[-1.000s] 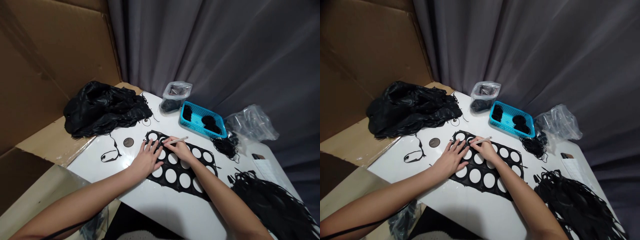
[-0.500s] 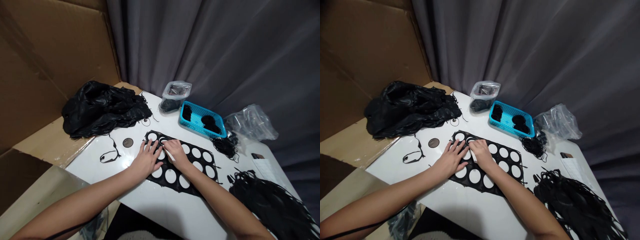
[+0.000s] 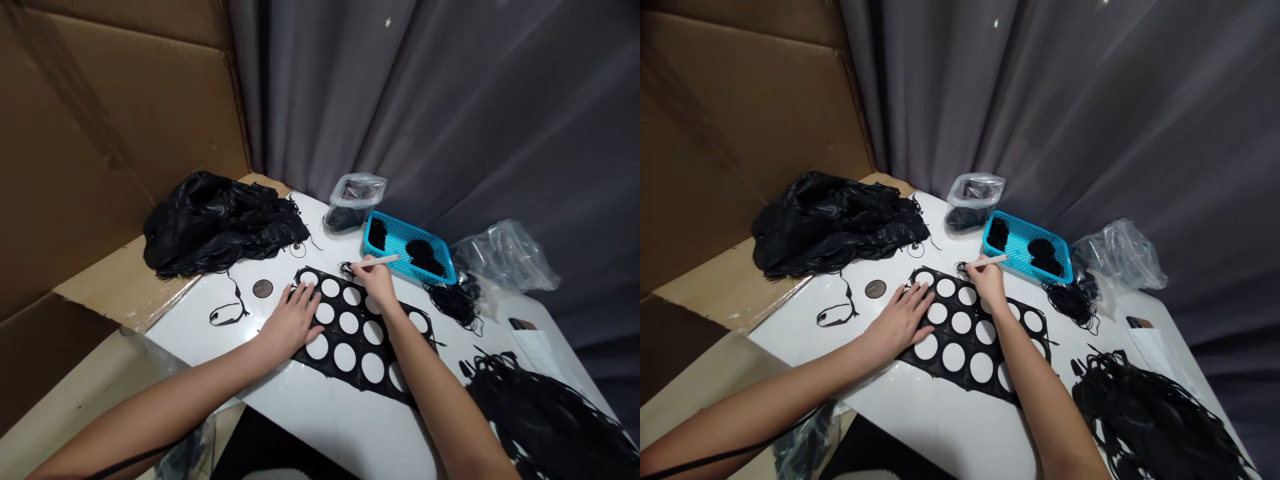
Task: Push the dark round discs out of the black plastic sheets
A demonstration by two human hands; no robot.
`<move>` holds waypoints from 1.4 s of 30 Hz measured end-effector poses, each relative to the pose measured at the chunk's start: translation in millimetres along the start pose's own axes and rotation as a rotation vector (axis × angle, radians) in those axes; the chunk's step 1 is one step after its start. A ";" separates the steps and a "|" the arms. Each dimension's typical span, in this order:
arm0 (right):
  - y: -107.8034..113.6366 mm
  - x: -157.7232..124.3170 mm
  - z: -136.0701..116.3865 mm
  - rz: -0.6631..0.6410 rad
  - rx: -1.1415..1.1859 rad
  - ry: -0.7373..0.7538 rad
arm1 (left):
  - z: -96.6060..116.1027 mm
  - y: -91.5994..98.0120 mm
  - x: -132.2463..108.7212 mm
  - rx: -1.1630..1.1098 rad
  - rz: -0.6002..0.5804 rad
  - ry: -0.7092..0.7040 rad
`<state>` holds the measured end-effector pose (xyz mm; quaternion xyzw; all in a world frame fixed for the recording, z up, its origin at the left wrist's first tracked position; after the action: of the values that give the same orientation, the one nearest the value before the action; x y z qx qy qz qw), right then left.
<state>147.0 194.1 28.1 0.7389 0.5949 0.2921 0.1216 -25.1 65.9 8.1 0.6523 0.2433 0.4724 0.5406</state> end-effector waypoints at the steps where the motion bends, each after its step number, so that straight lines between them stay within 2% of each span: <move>1: -16.4 -7.0 -2.6 -0.060 0.067 -0.026 | -3.9 0.8 -1.8 0.010 0.008 0.012; 5: -66.3 -33.5 -22.8 -0.269 0.182 -0.006 | -12.4 0.2 -8.0 0.050 0.014 0.006; 9: -84.0 -49.7 -39.6 -0.372 0.196 0.092 | -14.4 -3.3 -11.0 0.027 0.017 0.004; 13: -84.8 -50.1 -44.8 -0.406 0.185 0.161 | -16.1 -6.3 -12.6 -0.013 0.012 0.042; 15: -72.3 -36.0 -46.4 -0.304 0.083 0.217 | -15.7 -6.2 -13.2 -0.021 0.012 0.047; 18: -42.6 -6.6 -51.6 -0.061 -0.143 0.299 | -15.9 -5.1 -13.7 -0.025 0.016 0.056; 21: -31.0 9.7 -55.8 0.009 -0.247 0.319 | -16.2 -5.0 -13.7 -0.021 0.010 0.064; 24: -42.3 3.6 -55.8 -0.080 -0.164 0.283 | -15.3 -5.4 -13.5 -0.015 0.007 0.055; 28: -78.8 -30.1 -50.3 -0.394 0.027 0.184 | -15.3 -5.7 -13.6 -0.021 0.014 0.060; 30: -87.3 -42.9 -49.9 -0.469 0.078 0.175 | -15.7 -6.1 -13.9 -0.030 0.013 0.067; 37: -90.1 -50.0 -47.1 -0.504 0.162 0.188 | -15.6 -5.9 -13.1 -0.032 0.000 0.066; 42: -88.0 -51.0 -52.7 -0.467 0.135 0.297 | -16.0 -5.1 -12.7 -0.033 0.005 0.071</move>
<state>39.3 160.0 9.2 0.5374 0.7784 0.3210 0.0478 -43.7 64.5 -1.7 0.6269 0.2528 0.5005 0.5410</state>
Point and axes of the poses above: each hand's wrist, its own x-axis towards the middle knuckle, its own y-axis out of the back of the hand, z = x × y, the point moved 9 cm from there along x, towards the middle knuckle, and after that the axes turned 10 degrees about z, right-handed, at the moved point
